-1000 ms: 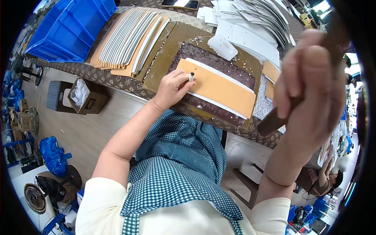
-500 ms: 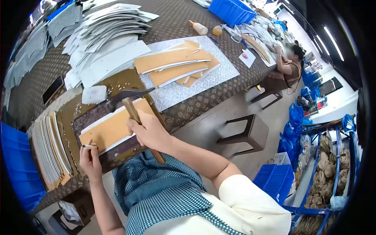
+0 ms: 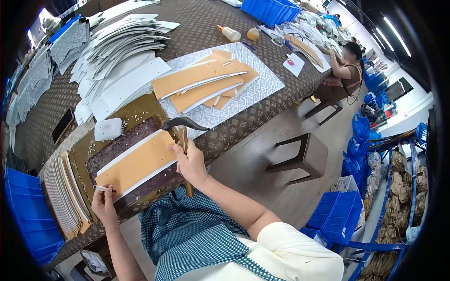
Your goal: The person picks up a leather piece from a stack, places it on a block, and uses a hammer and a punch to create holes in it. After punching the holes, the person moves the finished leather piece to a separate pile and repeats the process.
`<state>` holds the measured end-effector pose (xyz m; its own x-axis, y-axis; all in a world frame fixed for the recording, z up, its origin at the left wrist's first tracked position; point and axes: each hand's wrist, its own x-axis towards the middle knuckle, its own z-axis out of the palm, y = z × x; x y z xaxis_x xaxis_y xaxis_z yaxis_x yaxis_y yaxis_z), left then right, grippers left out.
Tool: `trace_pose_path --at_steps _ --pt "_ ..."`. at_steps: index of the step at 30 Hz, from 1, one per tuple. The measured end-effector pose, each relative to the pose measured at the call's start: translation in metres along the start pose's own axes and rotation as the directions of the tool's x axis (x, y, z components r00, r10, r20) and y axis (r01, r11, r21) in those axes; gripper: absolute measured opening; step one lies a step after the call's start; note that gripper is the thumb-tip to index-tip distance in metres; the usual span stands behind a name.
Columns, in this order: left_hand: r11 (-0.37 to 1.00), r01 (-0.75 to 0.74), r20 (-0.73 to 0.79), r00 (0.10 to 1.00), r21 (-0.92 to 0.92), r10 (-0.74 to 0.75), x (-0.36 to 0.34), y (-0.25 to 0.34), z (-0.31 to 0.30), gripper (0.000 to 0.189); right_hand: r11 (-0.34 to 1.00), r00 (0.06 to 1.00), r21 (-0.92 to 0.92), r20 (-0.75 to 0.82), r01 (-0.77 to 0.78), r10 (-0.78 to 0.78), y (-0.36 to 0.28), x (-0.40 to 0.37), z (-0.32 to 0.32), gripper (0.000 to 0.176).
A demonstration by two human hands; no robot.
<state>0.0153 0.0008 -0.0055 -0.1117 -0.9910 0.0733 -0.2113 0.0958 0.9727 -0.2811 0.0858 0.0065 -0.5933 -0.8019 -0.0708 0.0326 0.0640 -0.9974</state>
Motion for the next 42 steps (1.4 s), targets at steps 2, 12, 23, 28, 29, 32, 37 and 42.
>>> trace_pose_path --at_steps 2,12,23,28,29,32,37,42 --pt "0.999 -0.007 0.0 1.0 0.031 0.007 0.007 -0.009 0.0 0.008 1.0 1.0 0.011 -0.015 0.007 -0.007 0.0 0.0 -0.001 0.025" --pt "0.992 -0.061 0.053 0.996 -0.114 0.068 0.041 0.035 0.092 0.013 0.999 0.999 -0.01 0.039 -0.031 0.031 -0.012 -0.001 -0.001 0.023" --pt "0.977 -0.213 0.208 0.956 0.005 0.207 0.063 0.048 0.16 0.012 0.997 0.999 -0.069 0.043 -0.02 0.024 -0.016 -0.001 -0.001 0.022" --pt "0.974 -0.228 0.212 0.952 0.001 0.222 0.062 0.045 0.162 0.011 0.998 0.999 -0.058 0.038 -0.027 0.029 -0.016 -0.002 -0.002 0.022" --pt "0.973 -0.23 0.214 0.951 0.006 0.223 0.062 0.046 0.162 0.01 0.998 0.999 -0.059 0.038 -0.025 0.027 -0.017 -0.002 -0.001 0.022" --pt "0.966 -0.256 0.218 0.945 0.036 0.242 0.061 0.046 0.161 0.009 0.998 0.999 -0.056 0.034 -0.024 0.026 -0.017 -0.002 -0.001 0.022" --pt "0.957 -0.287 0.23 0.935 0.05 0.269 0.062 0.045 0.162 0.008 0.997 0.999 -0.072 0.04 -0.029 0.032 -0.017 -0.001 -0.002 0.021" --pt "0.959 -0.282 0.246 0.932 0.032 0.266 0.06 0.048 0.161 0.008 0.996 0.999 -0.084 0.04 -0.013 0.017 -0.018 -0.001 -0.001 0.021"
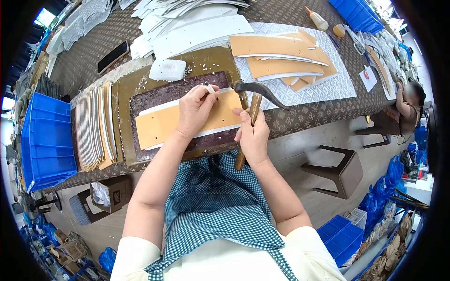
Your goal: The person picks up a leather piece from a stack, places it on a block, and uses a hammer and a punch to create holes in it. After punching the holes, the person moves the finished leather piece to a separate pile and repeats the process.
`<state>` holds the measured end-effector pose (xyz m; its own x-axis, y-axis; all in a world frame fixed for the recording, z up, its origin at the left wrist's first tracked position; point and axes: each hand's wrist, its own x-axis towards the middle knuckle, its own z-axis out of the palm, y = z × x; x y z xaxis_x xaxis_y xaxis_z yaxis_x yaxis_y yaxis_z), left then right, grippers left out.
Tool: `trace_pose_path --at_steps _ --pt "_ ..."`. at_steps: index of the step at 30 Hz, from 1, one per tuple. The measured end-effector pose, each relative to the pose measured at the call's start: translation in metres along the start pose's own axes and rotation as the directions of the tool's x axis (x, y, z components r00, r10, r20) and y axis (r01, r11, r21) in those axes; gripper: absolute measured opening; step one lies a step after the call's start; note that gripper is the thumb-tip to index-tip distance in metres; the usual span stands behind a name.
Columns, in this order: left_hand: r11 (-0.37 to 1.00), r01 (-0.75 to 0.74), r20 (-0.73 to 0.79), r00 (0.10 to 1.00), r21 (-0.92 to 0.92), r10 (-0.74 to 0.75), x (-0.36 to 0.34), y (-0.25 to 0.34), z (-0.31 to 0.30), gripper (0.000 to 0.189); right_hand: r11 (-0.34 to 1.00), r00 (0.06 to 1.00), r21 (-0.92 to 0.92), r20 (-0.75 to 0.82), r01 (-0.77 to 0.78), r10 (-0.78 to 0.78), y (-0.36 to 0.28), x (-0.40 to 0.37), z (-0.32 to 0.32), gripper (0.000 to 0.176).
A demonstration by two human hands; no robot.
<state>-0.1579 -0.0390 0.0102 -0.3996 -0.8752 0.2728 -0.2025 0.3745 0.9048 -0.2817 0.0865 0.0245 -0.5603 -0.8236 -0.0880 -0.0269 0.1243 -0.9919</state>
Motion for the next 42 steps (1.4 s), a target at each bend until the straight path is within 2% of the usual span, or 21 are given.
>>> trace_pose_path --at_steps 5,8,11,12,14,16,19,20,21,22,25,26,28,29,30,32,34,36,37,40,42 --pt "0.968 -0.175 0.038 0.985 0.18 0.171 0.001 -0.004 -0.001 0.01 1.0 1.0 0.0 -0.004 0.011 -0.011 -0.003 -0.001 0.0 0.02" --pt "0.944 -0.249 0.043 0.968 0.218 0.245 0.005 -0.005 0.0 0.007 0.992 0.988 -0.12 0.152 0.039 -0.02 -0.013 0.009 -0.016 0.019" --pt "0.94 -0.247 0.027 0.968 0.236 0.248 0.003 -0.005 0.003 0.006 0.919 0.92 -0.216 0.29 0.331 -0.263 -0.085 0.026 -0.038 0.015" --pt "0.939 -0.254 0.024 0.966 0.232 0.256 0.004 -0.004 0.004 0.006 0.933 0.914 -0.153 0.304 0.326 -0.269 -0.128 0.021 -0.043 0.017" --pt "0.94 -0.257 0.016 0.966 0.225 0.26 0.004 -0.002 0.004 0.008 0.8 0.764 0.096 0.251 0.592 -0.595 -0.169 0.025 -0.047 0.023" --pt "0.933 -0.27 0.02 0.962 0.239 0.273 0.004 -0.004 0.004 0.008 0.741 0.734 0.19 0.122 0.644 -0.668 -0.194 0.02 -0.04 0.024" --pt "0.919 -0.305 0.007 0.95 0.25 0.313 0.005 -0.009 0.003 0.009 0.74 0.72 0.144 0.17 0.657 -0.673 -0.166 0.025 -0.026 0.022" --pt "0.914 -0.322 0.003 0.943 0.249 0.331 0.005 -0.01 0.005 0.01 0.796 0.813 -0.231 0.338 0.56 -0.474 -0.156 0.027 -0.029 0.022" --pt "0.901 -0.35 -0.013 0.931 0.256 0.366 0.006 -0.013 0.007 0.01 0.632 0.844 -0.583 0.48 0.511 -0.238 -0.145 0.03 -0.031 0.024" --pt "0.911 -0.325 -0.004 0.941 0.255 0.337 0.004 -0.012 0.007 0.01 0.534 0.792 -0.606 0.564 0.589 -0.233 -0.122 0.036 -0.028 0.025" --pt "0.909 -0.295 0.04 0.954 0.296 0.297 0.005 -0.009 0.004 0.01 0.663 0.808 -0.56 0.577 0.498 -0.12 -0.149 0.031 -0.042 0.027" --pt "0.914 -0.294 0.035 0.954 0.279 0.297 0.004 -0.009 0.004 0.01 0.733 0.849 -0.556 0.526 0.391 -0.054 -0.165 0.029 -0.041 0.027" --pt "0.923 -0.293 0.016 0.954 0.251 0.298 0.005 -0.01 0.005 0.01 0.715 0.77 -0.343 0.469 0.61 -0.432 -0.192 0.026 -0.041 0.021" --pt "0.927 -0.281 0.024 0.958 0.248 0.284 0.002 -0.01 0.006 0.01 0.788 0.81 -0.221 0.293 0.574 -0.508 -0.209 0.016 -0.034 0.025" --pt "0.929 -0.274 0.027 0.961 0.251 0.276 0.003 -0.01 0.006 0.01 0.796 0.781 -0.042 0.235 0.603 -0.579 -0.222 0.014 -0.03 0.027" --pt "0.93 -0.26 0.03 0.965 0.258 0.262 0.004 -0.01 0.004 0.011 0.72 0.709 0.195 0.135 0.666 -0.692 -0.231 0.011 -0.022 0.027" --pt "0.928 -0.277 0.024 0.96 0.248 0.28 0.005 -0.01 0.004 0.011 0.74 0.729 -0.033 0.209 0.672 -0.652 -0.18 0.021 -0.02 0.027" --pt "0.928 -0.287 0.018 0.956 0.238 0.292 0.004 -0.009 0.004 0.011 0.616 0.808 -0.53 0.459 0.582 -0.369 -0.119 0.036 -0.026 0.026" --pt "0.933 -0.275 0.008 0.96 0.232 0.281 0.003 -0.008 0.005 0.01 0.573 0.82 -0.601 0.507 0.558 -0.267 -0.092 0.043 -0.033 0.026" --pt "0.939 -0.252 0.003 0.966 0.234 0.259 0.004 -0.006 0.005 0.011 0.764 0.886 -0.522 0.443 0.379 -0.138 -0.092 0.032 -0.041 0.025" --pt "0.961 -0.186 0.026 0.982 0.203 0.185 0.0 -0.002 0.004 0.012 0.959 0.936 -0.282 0.337 -0.002 0.101 -0.094 0.013 -0.038 0.022"
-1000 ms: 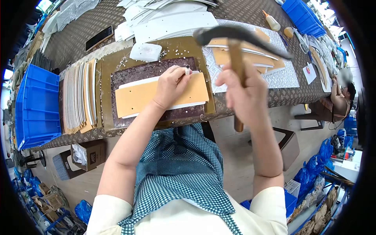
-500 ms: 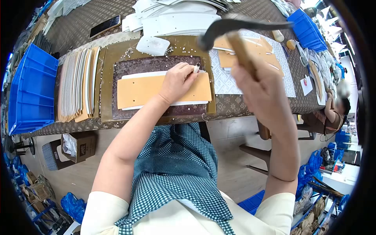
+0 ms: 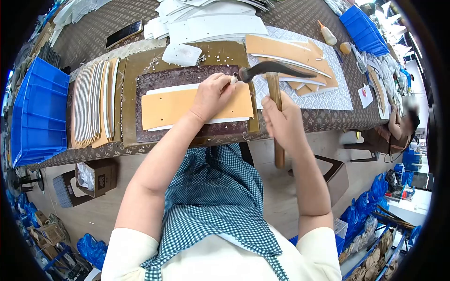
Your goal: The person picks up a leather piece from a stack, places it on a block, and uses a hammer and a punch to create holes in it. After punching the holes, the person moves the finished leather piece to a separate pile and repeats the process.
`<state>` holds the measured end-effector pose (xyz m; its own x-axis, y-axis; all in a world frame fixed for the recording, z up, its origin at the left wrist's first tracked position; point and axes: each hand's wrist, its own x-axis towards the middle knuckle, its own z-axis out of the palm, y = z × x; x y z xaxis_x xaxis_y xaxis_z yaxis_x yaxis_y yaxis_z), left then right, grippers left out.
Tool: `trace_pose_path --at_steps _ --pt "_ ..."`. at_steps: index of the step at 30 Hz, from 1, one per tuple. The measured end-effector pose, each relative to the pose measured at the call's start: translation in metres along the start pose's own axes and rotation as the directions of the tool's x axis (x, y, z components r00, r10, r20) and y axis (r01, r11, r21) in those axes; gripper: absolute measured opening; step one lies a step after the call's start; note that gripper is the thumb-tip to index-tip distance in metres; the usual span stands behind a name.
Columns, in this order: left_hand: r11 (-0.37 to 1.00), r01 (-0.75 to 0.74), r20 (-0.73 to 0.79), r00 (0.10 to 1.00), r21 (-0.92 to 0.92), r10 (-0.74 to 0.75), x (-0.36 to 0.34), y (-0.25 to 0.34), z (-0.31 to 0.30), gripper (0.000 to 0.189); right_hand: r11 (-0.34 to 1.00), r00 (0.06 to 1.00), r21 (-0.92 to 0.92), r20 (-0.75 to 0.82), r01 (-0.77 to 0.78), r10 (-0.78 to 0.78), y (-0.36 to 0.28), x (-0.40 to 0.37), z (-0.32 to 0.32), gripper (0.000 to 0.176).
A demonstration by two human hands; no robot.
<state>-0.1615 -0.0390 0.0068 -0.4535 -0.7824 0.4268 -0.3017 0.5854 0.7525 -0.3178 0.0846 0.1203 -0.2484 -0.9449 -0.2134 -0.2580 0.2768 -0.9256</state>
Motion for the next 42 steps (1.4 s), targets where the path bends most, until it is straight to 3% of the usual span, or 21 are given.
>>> trace_pose_path --at_steps 3,8,12,15,17,19,23,29,35,39,42 --pt "0.998 -0.016 -0.019 1.0 -0.056 0.015 0.002 -0.001 0.002 0.015 0.928 0.984 0.371 -0.174 0.019 0.049 0.045 0.002 0.031 0.024" --pt "0.999 0.012 -0.058 0.998 -0.05 -0.015 0.005 -0.013 0.006 0.011 0.918 0.936 0.388 -0.345 0.079 0.065 0.084 0.001 0.07 0.023" --pt "0.898 0.369 -0.076 0.915 -0.241 -0.396 0.008 0.005 -0.007 0.021 0.917 0.929 0.383 -0.368 0.111 0.042 0.084 0.001 0.072 0.021" --pt "0.905 0.334 -0.024 0.935 -0.262 -0.353 0.004 0.011 -0.011 0.017 0.924 0.929 0.366 -0.369 0.11 0.036 0.084 0.0 0.071 0.02" --pt "0.88 0.298 0.082 0.954 -0.371 -0.288 -0.009 0.001 -0.006 0.01 0.924 0.927 0.365 -0.375 0.115 0.033 0.084 0.0 0.072 0.02" --pt "0.875 0.268 0.161 0.962 -0.404 -0.22 -0.024 0.002 -0.008 0.015 0.921 0.928 0.372 -0.372 0.119 0.031 0.085 0.001 0.072 0.02" --pt "0.917 0.254 0.233 0.954 -0.306 -0.187 -0.032 0.012 -0.016 0.02 0.925 0.927 0.36 -0.375 0.124 0.022 0.085 0.0 0.071 0.021" --pt "0.933 0.147 0.151 0.983 -0.328 -0.102 -0.036 0.006 -0.008 0.017 0.929 0.927 0.346 -0.374 0.132 0.008 0.086 0.0 0.072 0.021" --pt "0.976 0.035 0.107 0.994 -0.213 -0.013 -0.035 0.009 -0.007 0.015 0.923 0.924 0.361 -0.383 0.135 0.015 0.087 0.001 0.073 0.021" --pt "0.988 -0.143 0.146 0.978 -0.049 0.149 -0.032 0.011 -0.009 0.01 0.93 0.931 0.338 -0.364 0.142 -0.01 0.087 0.0 0.07 0.022" --pt "0.971 -0.235 0.133 0.962 -0.042 0.239 -0.029 0.008 -0.003 0.009 0.99 0.972 0.093 -0.219 0.102 -0.08 0.079 0.002 0.042 0.021"
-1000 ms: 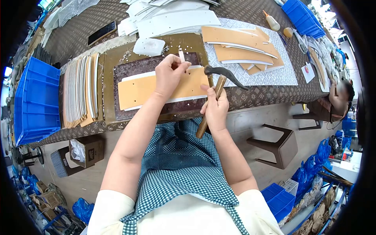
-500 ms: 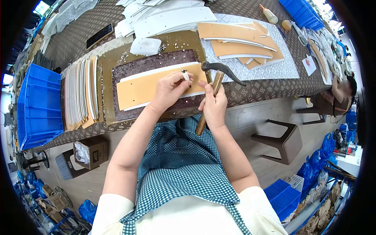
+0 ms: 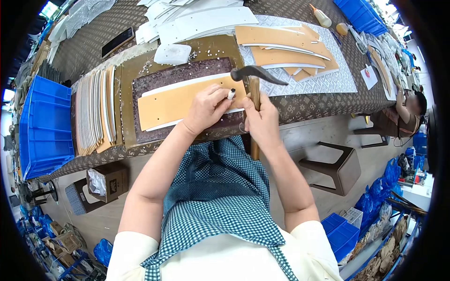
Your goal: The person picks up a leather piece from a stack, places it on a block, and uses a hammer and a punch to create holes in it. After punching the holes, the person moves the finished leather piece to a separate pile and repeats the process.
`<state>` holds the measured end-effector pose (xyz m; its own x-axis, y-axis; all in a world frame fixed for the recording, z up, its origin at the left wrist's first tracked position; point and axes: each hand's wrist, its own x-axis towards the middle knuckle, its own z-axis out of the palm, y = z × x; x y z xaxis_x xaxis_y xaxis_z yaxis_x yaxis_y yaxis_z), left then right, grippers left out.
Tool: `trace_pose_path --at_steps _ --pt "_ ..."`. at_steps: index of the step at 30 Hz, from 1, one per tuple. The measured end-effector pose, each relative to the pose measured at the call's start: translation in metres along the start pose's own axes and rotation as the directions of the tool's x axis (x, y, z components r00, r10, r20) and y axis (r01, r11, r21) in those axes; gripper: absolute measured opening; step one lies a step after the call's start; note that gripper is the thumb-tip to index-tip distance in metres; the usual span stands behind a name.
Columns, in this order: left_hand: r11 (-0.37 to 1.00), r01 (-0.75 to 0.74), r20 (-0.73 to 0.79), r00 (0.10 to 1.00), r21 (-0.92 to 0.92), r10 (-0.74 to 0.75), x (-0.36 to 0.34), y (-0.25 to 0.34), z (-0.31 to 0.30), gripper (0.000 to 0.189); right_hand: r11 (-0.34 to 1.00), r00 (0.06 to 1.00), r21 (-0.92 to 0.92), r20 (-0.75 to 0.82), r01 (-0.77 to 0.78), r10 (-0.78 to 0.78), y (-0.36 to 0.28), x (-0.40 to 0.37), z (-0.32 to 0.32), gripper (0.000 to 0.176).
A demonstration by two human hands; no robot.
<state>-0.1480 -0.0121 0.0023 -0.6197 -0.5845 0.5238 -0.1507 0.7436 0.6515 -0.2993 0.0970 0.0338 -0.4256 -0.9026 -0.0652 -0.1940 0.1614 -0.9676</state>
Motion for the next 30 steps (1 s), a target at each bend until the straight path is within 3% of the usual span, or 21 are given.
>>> trace_pose_path --at_steps 2,4,5,6,8,11,12,13,14,17,19,20,22,23,24,25,27,28,29,30 --pt "1.0 0.004 -0.002 1.0 -0.013 -0.004 0.0 0.002 -0.001 0.008 0.978 0.979 -0.077 0.077 0.192 -0.186 -0.046 0.006 -0.024 0.02" --pt "1.0 0.021 0.004 1.0 -0.004 -0.021 0.0 0.003 -0.001 0.008 0.965 0.961 0.009 0.092 0.26 -0.26 -0.111 0.001 -0.046 0.018" --pt "1.0 0.029 0.006 1.0 -0.001 -0.029 0.0 0.004 -0.001 0.008 0.919 0.919 0.085 0.054 0.385 -0.39 -0.134 -0.002 -0.053 0.019" --pt "1.0 0.016 -0.006 1.0 -0.009 -0.016 0.0 0.004 0.0 0.008 0.806 0.809 0.103 0.022 0.582 -0.587 -0.149 0.001 -0.061 0.024" --pt "1.0 -0.007 -0.034 0.999 -0.02 0.006 0.0 0.003 0.001 0.008 0.748 0.77 0.21 -0.036 0.629 -0.637 -0.17 -0.005 -0.069 0.029" --pt "0.999 0.0 -0.058 0.998 -0.044 -0.003 0.0 0.002 0.003 0.009 0.823 0.825 0.112 0.042 0.557 -0.564 -0.149 -0.014 -0.061 0.024" --pt "1.0 0.009 -0.041 0.999 -0.025 -0.01 -0.001 0.001 0.002 0.009 0.872 0.877 -0.098 0.059 0.48 -0.476 -0.131 -0.017 -0.055 0.024" --pt "1.0 0.016 -0.024 1.0 -0.007 -0.016 -0.001 0.0 0.002 0.009 0.805 0.912 -0.435 0.261 0.404 -0.316 -0.121 -0.015 -0.054 0.023" --pt "1.0 0.022 -0.007 1.0 0.013 -0.022 -0.002 0.0 0.001 0.01 0.776 0.928 -0.56 0.363 0.289 -0.084 -0.1 -0.011 -0.053 0.021" --pt "0.999 0.034 -0.036 0.999 -0.035 -0.035 -0.001 0.004 0.0 0.01 0.806 0.921 -0.503 0.371 0.311 -0.123 -0.121 -0.013 -0.065 0.022" --pt "1.0 0.011 -0.038 0.999 -0.019 -0.011 0.001 0.001 -0.001 0.009 0.925 0.943 -0.279 0.283 0.258 -0.177 -0.153 -0.017 -0.07 0.023" --pt "1.0 0.017 -0.035 0.999 -0.015 -0.018 0.0 0.0 -0.001 0.009 0.906 0.912 -0.131 0.146 0.402 -0.384 -0.169 -0.023 -0.064 0.022" --pt "0.999 0.032 -0.024 0.999 -0.015 -0.032 -0.003 0.0 0.0 0.008 0.759 0.76 0.109 0.036 0.642 -0.649 -0.197 -0.025 -0.068 0.022" --pt "0.999 0.031 -0.028 0.999 -0.018 -0.032 -0.002 0.0 0.0 0.008 0.662 0.677 0.218 0.009 0.717 -0.736 -0.208 -0.019 -0.079 0.022" --pt "0.999 0.03 -0.031 0.999 -0.023 -0.031 -0.002 0.0 0.0 0.008 0.638 0.66 0.243 -0.01 0.73 -0.751 -0.208 -0.018 -0.079 0.022" --pt "0.999 0.03 -0.034 0.999 -0.029 -0.031 -0.002 0.001 0.0 0.008 0.662 0.675 0.2 0.002 0.723 -0.738 -0.199 -0.016 -0.078 0.022" --pt "0.999 0.03 -0.034 0.999 -0.037 -0.031 -0.001 0.003 0.0 0.009 0.804 0.826 -0.195 0.092 0.562 -0.556 -0.151 -0.018 -0.062 0.025" --pt "0.999 0.031 -0.036 0.999 -0.041 -0.033 -0.002 0.003 -0.001 0.01 0.793 0.882 -0.393 0.135 0.466 -0.451 -0.127 -0.019 -0.053 0.027" --pt "0.998 0.027 -0.042 0.999 -0.052 -0.029 -0.003 0.002 0.0 0.01 0.738 0.925 -0.591 0.361 0.325 -0.118 -0.095 -0.012 -0.055 0.026" --pt "0.998 0.021 -0.043 0.999 -0.062 -0.024 -0.005 0.001 0.0 0.01 0.813 0.949 -0.531 0.306 0.241 -0.082 -0.091 -0.018 -0.054 0.025"
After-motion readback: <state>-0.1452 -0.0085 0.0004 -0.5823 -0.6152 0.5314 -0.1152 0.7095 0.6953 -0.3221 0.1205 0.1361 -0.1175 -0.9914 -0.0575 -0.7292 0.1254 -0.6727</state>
